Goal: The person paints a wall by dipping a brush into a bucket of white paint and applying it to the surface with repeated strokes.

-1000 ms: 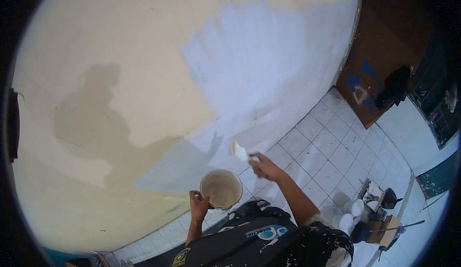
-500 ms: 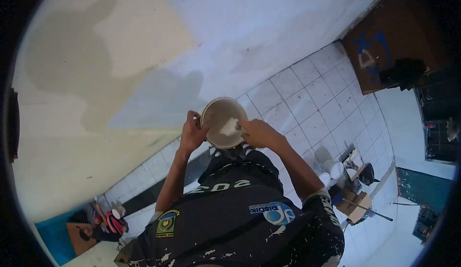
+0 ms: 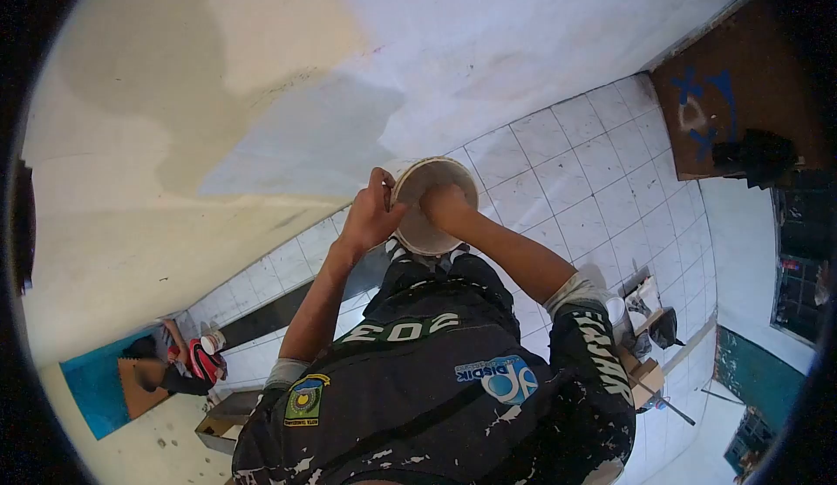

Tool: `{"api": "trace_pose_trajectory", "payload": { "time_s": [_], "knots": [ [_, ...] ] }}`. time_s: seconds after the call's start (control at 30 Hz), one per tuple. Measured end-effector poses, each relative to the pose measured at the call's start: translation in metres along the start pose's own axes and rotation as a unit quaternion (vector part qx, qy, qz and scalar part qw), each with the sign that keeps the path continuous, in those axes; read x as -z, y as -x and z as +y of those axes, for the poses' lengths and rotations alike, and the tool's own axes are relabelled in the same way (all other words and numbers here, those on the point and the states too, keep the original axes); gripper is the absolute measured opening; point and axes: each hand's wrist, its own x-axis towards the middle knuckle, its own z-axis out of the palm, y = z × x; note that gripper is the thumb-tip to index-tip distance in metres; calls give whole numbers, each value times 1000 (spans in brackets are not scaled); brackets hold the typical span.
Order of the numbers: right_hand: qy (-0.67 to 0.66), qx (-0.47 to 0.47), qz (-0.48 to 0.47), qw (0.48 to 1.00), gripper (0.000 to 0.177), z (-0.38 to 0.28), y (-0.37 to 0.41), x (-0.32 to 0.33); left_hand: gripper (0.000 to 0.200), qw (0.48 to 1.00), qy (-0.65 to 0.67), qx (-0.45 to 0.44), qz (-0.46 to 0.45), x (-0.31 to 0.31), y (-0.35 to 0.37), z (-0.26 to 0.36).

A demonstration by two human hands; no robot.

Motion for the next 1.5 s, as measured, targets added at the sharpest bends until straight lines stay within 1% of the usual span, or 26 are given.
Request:
{"api": "trace_pose_trajectory", "payload": {
  "time_s": [0.07,0.1,0.17,0.27,0.3,0.4,0.47,0.5,0.57,0.6,0.63,0.67,0.73,0.77,0.83,0.9,0.97,1.03,1.1,1.17,1.23,1.27,1.33,1.37,1.4,1.5],
  "knots": [
    [-34,36,-92,994,19,3,-5,3,41,1000,5,5,0,-7,0,-6],
    [-33,39,-94,994,19,4,-10,5,41,1000,6,7,2,-11,1,-8],
    [-35,40,-186,981,27,2,-19,8,37,1000,-7,2,1,-19,5,-12],
    [-40,44,-239,969,29,1,-33,-8,37,1000,-29,8,3,-23,11,-11],
    [-38,48,-239,969,29,0,-31,2,37,999,-31,11,6,-22,12,-15],
    [-66,75,-317,943,24,-4,-16,25,37,1000,10,22,16,-15,23,-28],
    [-239,46,-276,930,24,7,-13,23,38,997,44,66,24,-3,29,-28],
    [-234,48,-275,931,24,13,-6,29,38,996,44,65,30,4,32,-28],
    [-427,43,-149,891,28,17,22,58,36,991,77,74,78,18,43,-28],
    [-468,14,-141,873,28,17,39,82,36,991,75,69,83,22,47,-29],
    [-508,-15,-130,852,29,16,52,100,36,976,156,96,117,25,51,-30],
    [-505,-13,-122,854,29,17,58,105,36,953,236,119,149,31,54,-32],
    [-653,-17,-90,752,29,21,70,112,37,943,259,116,176,41,60,-45],
    [-647,-15,-81,758,29,22,71,108,37,929,285,121,201,44,60,-54],
    [-773,-6,-75,630,29,18,70,92,38,927,290,116,206,51,63,-69],
    [-799,-9,-62,598,34,8,69,76,38,896,351,132,236,64,66,-65],
    [-844,-39,-62,531,35,-5,70,64,37,906,328,123,236,72,68,-71],
    [-871,-6,-74,485,35,-20,68,53,36,900,344,106,245,78,70,-75],
    [-875,-6,-71,479,36,-41,72,64,36,915,299,91,254,81,69,-90],
    [-882,7,-72,466,36,-46,67,65,36,906,326,89,254,89,67,-88],
    [-902,26,-42,430,35,-63,73,85,36,895,360,116,237,97,71,-91],
    [-897,9,-26,440,34,-65,71,101,36,896,363,113,227,99,69,-97],
    [-868,41,69,490,33,-72,73,151,36,908,344,99,216,102,65,-109],
    [-836,-6,162,525,34,-75,67,171,36,917,328,88,209,104,63,-113],
    [-807,59,186,557,35,-73,72,202,36,919,326,84,205,107,63,-112],
    [-631,55,354,688,24,-91,91,297,35,924,311,77,207,112,64,-107]
  ]
}}
